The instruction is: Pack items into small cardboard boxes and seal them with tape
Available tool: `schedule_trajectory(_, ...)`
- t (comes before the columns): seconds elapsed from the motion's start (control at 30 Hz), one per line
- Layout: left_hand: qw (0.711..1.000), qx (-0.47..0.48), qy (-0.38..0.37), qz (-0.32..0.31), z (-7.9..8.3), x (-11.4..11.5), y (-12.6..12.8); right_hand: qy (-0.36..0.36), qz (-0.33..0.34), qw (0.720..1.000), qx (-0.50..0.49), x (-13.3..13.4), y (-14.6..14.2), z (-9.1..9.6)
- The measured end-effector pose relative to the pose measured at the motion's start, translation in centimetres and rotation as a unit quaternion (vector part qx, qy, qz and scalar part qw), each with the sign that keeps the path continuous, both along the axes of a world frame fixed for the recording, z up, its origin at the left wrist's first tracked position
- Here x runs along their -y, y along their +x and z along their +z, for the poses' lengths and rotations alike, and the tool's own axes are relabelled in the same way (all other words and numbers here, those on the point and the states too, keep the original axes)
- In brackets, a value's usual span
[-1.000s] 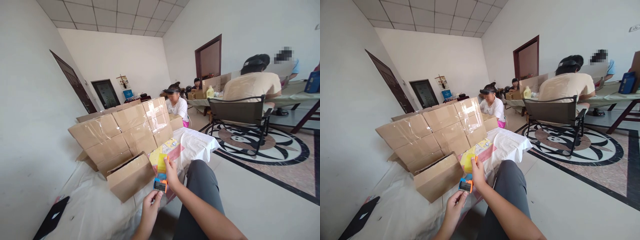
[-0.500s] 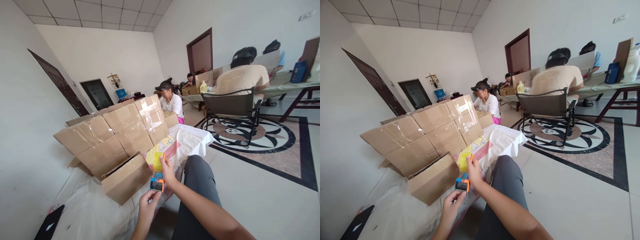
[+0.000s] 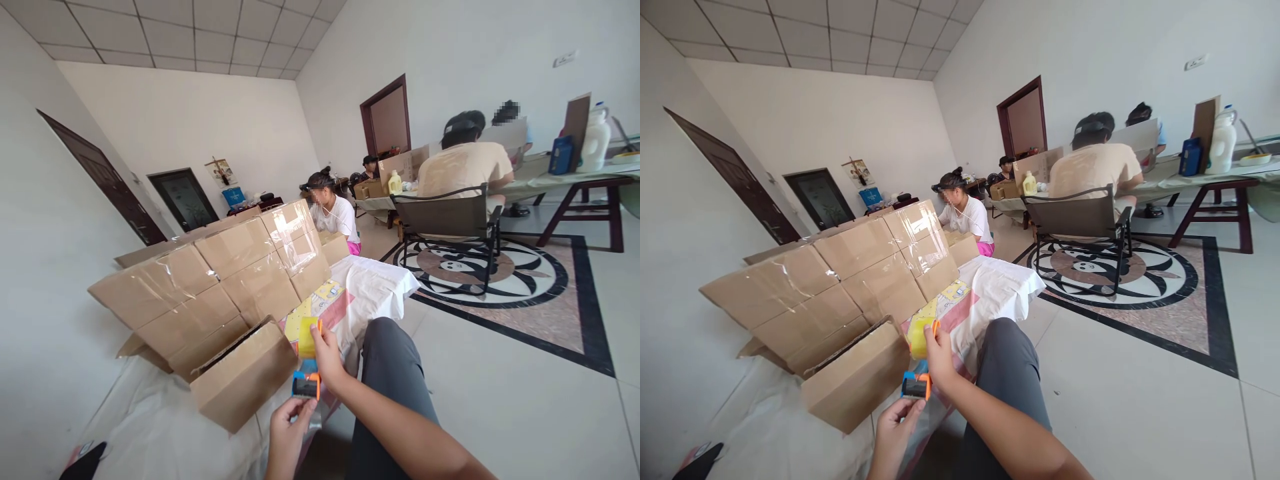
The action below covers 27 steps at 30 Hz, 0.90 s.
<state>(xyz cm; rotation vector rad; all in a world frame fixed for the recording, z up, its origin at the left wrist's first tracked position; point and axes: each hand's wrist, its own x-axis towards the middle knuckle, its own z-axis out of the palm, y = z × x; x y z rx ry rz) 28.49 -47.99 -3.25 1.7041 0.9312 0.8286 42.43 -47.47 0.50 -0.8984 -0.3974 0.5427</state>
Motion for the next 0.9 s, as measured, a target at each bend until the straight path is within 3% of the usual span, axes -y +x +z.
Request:
schedule_trajectory(0.13, 1.0, 0.002, -0.003, -0.003, -0.1, -0.1, 0.1, 0.011, 0.02, 0.999, -0.024, -0.1, -0.1, -0.2)
schedule_trajectory(0.4, 0.997, 0.061, 0.045, 0.026, -2.4, 0.3, 0.2, 0.015, 0.032, 0.999, -0.013, 0.2, -0.2, 0.0)
schedule_trajectory(0.63, 0.997, 0.081, 0.0, 0.005, -2.4, 0.3, 0.1, 0.016, 0.041, 0.998, -0.052, 0.4, -0.1, 0.5)
schedule_trajectory(0.9, 0.997, 0.029, -0.039, -0.053, -1.6, -1.2, -0.1, 0.024, 0.028, 0.998, -0.045, 0.5, 0.1, 0.6)
